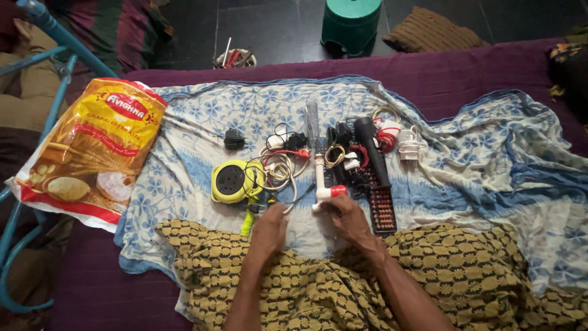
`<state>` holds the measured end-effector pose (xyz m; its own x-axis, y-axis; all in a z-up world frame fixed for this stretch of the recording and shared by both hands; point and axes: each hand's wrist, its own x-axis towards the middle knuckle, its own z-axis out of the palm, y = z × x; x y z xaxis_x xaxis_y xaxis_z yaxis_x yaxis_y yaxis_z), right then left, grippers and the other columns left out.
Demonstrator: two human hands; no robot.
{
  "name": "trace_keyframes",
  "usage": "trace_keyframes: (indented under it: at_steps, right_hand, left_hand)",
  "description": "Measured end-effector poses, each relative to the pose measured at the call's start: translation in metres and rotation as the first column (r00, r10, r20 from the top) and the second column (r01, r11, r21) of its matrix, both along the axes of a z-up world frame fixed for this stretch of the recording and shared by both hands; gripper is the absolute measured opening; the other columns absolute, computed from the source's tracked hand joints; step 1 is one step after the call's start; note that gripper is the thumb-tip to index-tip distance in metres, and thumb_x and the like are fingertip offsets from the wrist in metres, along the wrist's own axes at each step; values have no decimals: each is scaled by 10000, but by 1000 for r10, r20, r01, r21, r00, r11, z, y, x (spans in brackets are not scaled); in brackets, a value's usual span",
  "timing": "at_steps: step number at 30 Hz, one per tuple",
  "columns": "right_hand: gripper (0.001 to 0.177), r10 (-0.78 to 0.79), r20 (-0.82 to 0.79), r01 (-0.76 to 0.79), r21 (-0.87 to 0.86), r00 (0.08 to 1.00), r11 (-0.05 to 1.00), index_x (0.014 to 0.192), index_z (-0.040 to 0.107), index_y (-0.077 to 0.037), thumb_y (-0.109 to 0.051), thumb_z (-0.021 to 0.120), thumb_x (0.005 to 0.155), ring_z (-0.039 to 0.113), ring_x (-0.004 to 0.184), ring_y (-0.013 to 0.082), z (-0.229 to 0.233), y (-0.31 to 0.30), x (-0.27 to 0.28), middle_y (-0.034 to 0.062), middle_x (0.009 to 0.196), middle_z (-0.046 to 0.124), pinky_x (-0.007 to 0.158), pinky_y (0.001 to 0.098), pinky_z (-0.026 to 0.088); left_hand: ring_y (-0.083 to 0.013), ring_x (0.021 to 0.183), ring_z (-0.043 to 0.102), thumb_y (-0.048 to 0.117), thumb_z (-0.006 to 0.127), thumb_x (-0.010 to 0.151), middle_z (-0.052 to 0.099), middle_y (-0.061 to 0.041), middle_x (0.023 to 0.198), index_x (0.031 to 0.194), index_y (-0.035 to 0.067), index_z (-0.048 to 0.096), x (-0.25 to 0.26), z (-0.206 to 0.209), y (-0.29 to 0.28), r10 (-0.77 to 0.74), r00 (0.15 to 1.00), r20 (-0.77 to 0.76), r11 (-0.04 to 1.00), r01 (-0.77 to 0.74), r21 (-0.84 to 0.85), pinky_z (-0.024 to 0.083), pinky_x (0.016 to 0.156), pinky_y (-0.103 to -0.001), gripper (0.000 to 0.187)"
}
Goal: The person sits on a bed and handles small electrical components, including a black plug and a white-and-red plastic piece. They manipulate the plug with both hands, then pick up and examine the white-and-red piece, rotating it and attempting to fit parts together.
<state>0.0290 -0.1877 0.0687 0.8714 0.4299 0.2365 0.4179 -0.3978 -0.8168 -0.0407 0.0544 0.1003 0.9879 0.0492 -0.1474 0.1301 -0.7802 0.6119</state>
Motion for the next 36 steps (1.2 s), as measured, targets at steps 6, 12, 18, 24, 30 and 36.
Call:
trace_keyframes:
  at_steps: [6, 12, 18, 24, 30, 36]
  right_hand:
    - [248, 13, -93, -21, -80, 996, 997, 1099, 730, -79, -22, 738, 858, 730, 929, 256, -9, 4, 4, 99, 1043, 733, 837, 359, 599]
    - [301, 3, -18, -3, -28, 1000, 1000, 1088, 723, -52, 26, 754, 799, 737, 953, 278, -5, 0, 3, 118, 1039, 737, 833, 370, 591]
    - [285, 21, -19, -22, -49, 1000, 999, 1097, 742, -86, -9, 760, 824, 745, 950, 241, -23, 1, 7, 97, 1059, 750, 849, 338, 621]
    - [248, 27, 8, -26, -68, 1000, 997, 1098, 739, -85, -32, 755, 856, 745, 933, 222, -31, 0, 8, 101, 1061, 749, 823, 317, 643]
    - [278, 22, -45, -27, -115, 999, 993, 1130, 736, -95, -36, 753, 859, 741, 920, 228, -40, -3, 6, 98, 1055, 741, 779, 311, 615]
    - [332, 0, -43, -4, -101, 999, 995, 1138, 721, -73, -8, 757, 815, 737, 941, 235, -25, -4, 4, 95, 1072, 736, 813, 319, 633]
  left_hand:
    - [-343, 966, 641, 32, 585, 886, 686, -124, 1013, 1026, 87, 660, 32, -33, 13, -96, 954, 284, 974, 32, 224, 528, 822, -486, 168]
    - [-318, 1011, 596, 53, 611, 787, 648, -114, 1016, 1022, 101, 703, 74, -23, 30, -233, 893, 384, 860, 6, 510, 461, 835, -482, 257]
    - [-321, 1077, 556, 114, 619, 824, 610, -140, 1094, 1031, 120, 730, 90, -16, 36, -251, 915, 317, 825, 31, 564, 430, 877, -485, 235]
    - [-340, 1244, 516, 121, 642, 778, 609, -168, 1212, 1035, 129, 732, 86, -16, 43, -236, 916, 323, 835, 21, 550, 390, 1002, -534, 272]
    - [-308, 1309, 505, 90, 719, 726, 592, -80, 1383, 1033, 188, 733, 76, 1, 58, -281, 945, 168, 813, 142, 564, 388, 1002, -600, 323]
    - [-280, 1247, 552, 95, 752, 736, 592, -76, 1381, 1112, 156, 707, 69, 14, 75, -198, 975, 104, 871, 126, 475, 442, 952, -538, 383]
